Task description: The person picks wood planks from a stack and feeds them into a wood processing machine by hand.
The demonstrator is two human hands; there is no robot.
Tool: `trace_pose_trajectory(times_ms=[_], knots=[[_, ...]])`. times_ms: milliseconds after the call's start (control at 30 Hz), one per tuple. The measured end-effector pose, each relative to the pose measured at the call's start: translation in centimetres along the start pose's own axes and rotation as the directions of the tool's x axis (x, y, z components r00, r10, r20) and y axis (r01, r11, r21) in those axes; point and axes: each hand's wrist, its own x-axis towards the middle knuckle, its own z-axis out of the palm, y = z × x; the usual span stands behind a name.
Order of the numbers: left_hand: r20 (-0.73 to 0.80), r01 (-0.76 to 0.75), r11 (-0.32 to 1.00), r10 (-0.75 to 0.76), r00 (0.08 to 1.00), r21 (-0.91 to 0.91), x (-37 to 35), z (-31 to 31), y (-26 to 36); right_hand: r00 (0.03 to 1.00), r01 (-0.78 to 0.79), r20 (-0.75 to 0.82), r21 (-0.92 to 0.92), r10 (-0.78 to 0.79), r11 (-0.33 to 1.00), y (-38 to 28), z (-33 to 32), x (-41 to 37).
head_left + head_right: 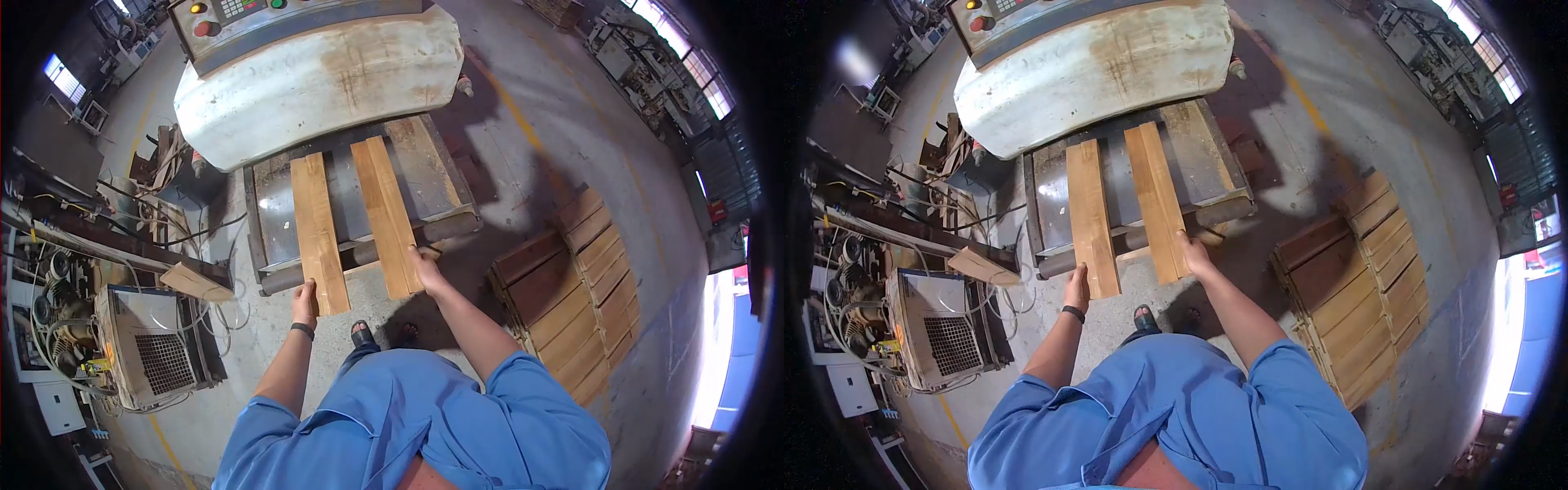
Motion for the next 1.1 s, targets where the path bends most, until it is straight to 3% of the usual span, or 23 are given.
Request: trace_pose_trajectory(times_ms=[67, 233, 333, 467, 600, 633, 767, 867, 967, 1067, 1100], knots=[[-0.078, -0.010, 0.995, 0.018, 0.997, 0.103, 0.4, -0.5, -0.8, 0.999, 0.013, 0.051, 0.107, -0.018, 0.994, 1.3, -0.3, 0.8], [-0.230, -0.053, 0.899, 0.168, 0.959, 0.435, -0.7, 0.2, 0.3, 0.991, 0.029, 0.120, 0.271, -0.064, 0.962, -4.5, 0.2, -5.3], [-0.040, -0.317, 0.441, 0.633, 0.773, 0.840, -3.8, 2.8, 3.9, 0.998, 0.054, 0.028, 0.189, -0.061, 0.980, -4.9, 1.2, -7.4], [0.141, -0.476, 0.345, 0.672, 0.727, 0.809, -5.1, 4.6, 6.4, 0.972, 0.195, -0.151, 0.088, -0.181, 0.977, -2.7, 2.2, -5.7], [0.160, -0.489, 0.418, 0.612, 0.774, 0.765, -4.4, 5.1, 6.5, 0.983, -0.019, -0.177, -0.344, -0.045, 0.939, -1.5, 1.0, -0.1], [0.187, -0.497, 0.363, 0.628, 0.756, 0.788, -4.6, 5.5, 7.0, 0.985, -0.003, -0.162, -0.377, -0.063, 0.926, -3.0, 0.7, -0.9], [0.251, -0.541, 0.352, 0.610, 0.752, 0.764, -5.5, 6.6, 8.4, 0.962, -0.070, -0.260, -0.542, -0.088, 0.837, -5.3, 1.8, -1.8], [0.261, -0.552, 0.378, 0.596, 0.759, 0.743, -5.0, 6.3, 8.1, 0.983, 0.028, -0.155, -0.407, -0.100, 0.913, -3.6, 1.0, 0.1], [0.278, -0.569, 0.389, 0.591, 0.757, 0.724, -5.3, 5.7, 9.3, 0.996, 0.086, 0.005, 0.106, -0.087, 0.991, -5.5, 1.9, -3.8], [0.276, -0.557, 0.433, 0.556, 0.784, 0.709, -5.3, 4.8, 9.6, 0.984, 0.139, -0.135, 0.150, -0.118, 0.979, -3.7, 3.1, -5.2], [0.276, -0.552, 0.448, 0.543, 0.793, 0.704, -5.2, 4.5, 9.8, 0.979, 0.153, -0.149, 0.074, -0.141, 0.985, -2.9, 3.2, -4.1]])
